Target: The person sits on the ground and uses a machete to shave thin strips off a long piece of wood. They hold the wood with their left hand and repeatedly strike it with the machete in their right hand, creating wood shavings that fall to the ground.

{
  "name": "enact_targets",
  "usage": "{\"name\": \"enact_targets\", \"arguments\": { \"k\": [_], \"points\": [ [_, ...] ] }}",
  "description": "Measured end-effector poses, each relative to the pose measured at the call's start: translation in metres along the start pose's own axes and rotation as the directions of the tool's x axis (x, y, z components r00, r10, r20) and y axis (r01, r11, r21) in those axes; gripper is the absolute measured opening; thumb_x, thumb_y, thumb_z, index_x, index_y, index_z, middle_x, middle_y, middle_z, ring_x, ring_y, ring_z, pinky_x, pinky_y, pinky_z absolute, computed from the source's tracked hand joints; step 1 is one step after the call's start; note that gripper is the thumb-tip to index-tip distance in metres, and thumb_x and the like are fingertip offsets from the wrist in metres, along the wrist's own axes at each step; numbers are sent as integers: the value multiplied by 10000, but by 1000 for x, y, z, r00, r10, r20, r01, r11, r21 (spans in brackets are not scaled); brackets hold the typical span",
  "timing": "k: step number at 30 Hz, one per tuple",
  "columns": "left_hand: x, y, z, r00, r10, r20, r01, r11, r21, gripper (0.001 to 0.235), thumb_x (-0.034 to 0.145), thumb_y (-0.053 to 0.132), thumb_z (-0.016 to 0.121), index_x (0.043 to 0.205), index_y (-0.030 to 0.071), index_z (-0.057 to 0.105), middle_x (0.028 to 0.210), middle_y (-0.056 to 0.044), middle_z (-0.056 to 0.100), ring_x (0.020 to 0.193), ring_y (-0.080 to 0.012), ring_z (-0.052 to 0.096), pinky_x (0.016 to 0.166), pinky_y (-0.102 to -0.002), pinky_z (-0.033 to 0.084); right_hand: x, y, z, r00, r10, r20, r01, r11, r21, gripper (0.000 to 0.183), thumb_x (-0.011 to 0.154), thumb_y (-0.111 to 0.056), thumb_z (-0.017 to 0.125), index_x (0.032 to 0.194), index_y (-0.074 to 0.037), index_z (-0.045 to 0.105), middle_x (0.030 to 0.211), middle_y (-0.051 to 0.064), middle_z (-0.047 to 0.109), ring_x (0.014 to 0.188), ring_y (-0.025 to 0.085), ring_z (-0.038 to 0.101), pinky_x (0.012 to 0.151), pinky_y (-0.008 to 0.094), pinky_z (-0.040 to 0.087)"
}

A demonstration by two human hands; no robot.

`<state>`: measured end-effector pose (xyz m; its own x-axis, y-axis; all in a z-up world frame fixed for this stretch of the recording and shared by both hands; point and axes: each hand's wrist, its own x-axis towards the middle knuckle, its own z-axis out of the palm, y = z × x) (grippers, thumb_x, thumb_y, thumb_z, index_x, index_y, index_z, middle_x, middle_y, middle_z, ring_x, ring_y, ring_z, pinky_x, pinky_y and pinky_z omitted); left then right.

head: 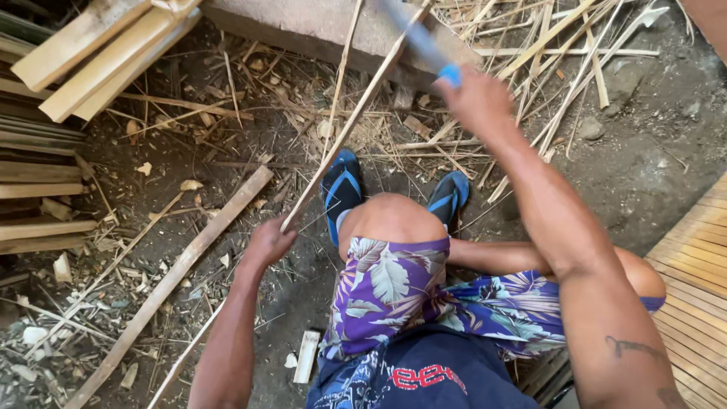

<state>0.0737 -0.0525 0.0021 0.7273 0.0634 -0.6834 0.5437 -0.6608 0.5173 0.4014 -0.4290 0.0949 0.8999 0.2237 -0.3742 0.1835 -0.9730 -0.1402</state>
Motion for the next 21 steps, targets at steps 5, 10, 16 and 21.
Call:
{"name": "enact_targets", "arguments": {
  "k": [5, 10, 16, 21],
  "points": [
    [11, 12, -2, 999, 36, 1, -36, 999, -5, 407, 866, 300, 669, 1236, 136, 711, 1049, -220, 751, 991, -396, 718, 914, -499, 549, -60, -46, 81, 717, -690, -100, 690, 723, -37, 653, 906, -685, 612, 1161, -83, 615, 1011, 182, 751, 878, 364, 752, 745, 501, 584],
    [-15, -5, -3, 998, -57, 31, 56, 998, 25, 438, 853, 247, 645, 1281, 153, 671, 999, -225, 752, 913, -380, 751, 930, -490, 541, -23, -17, 31, 992, -76, 100, 79, 996, -29, 596, 1023, -618, 554, 1136, -34, 593, 865, 211, 740, 763, 394, 740, 664, 523, 563],
    [-1, -19, 4, 996, 78, -45, -78, 997, 0, 375, 850, 285, 674, 1168, 89, 707, 1047, -237, 738, 974, -415, 704, 883, -502, 552, -73, -56, 54, 785, -538, 307, 610, 759, -228, 579, 985, -652, 556, 1065, -80, 603, 883, 206, 728, 752, 392, 733, 614, 526, 571],
    [-28, -82, 1, 995, -64, 73, 59, 996, 72, 379, 857, 317, 673, 1174, 121, 740, 1027, -194, 769, 943, -345, 740, 904, -479, 566, 13, 20, -23, 988, -60, -142, 49, 996, -77, 499, 1088, -532, 575, 1179, -44, 626, 778, 197, 711, 673, 395, 715, 594, 537, 531]
  ]
}}
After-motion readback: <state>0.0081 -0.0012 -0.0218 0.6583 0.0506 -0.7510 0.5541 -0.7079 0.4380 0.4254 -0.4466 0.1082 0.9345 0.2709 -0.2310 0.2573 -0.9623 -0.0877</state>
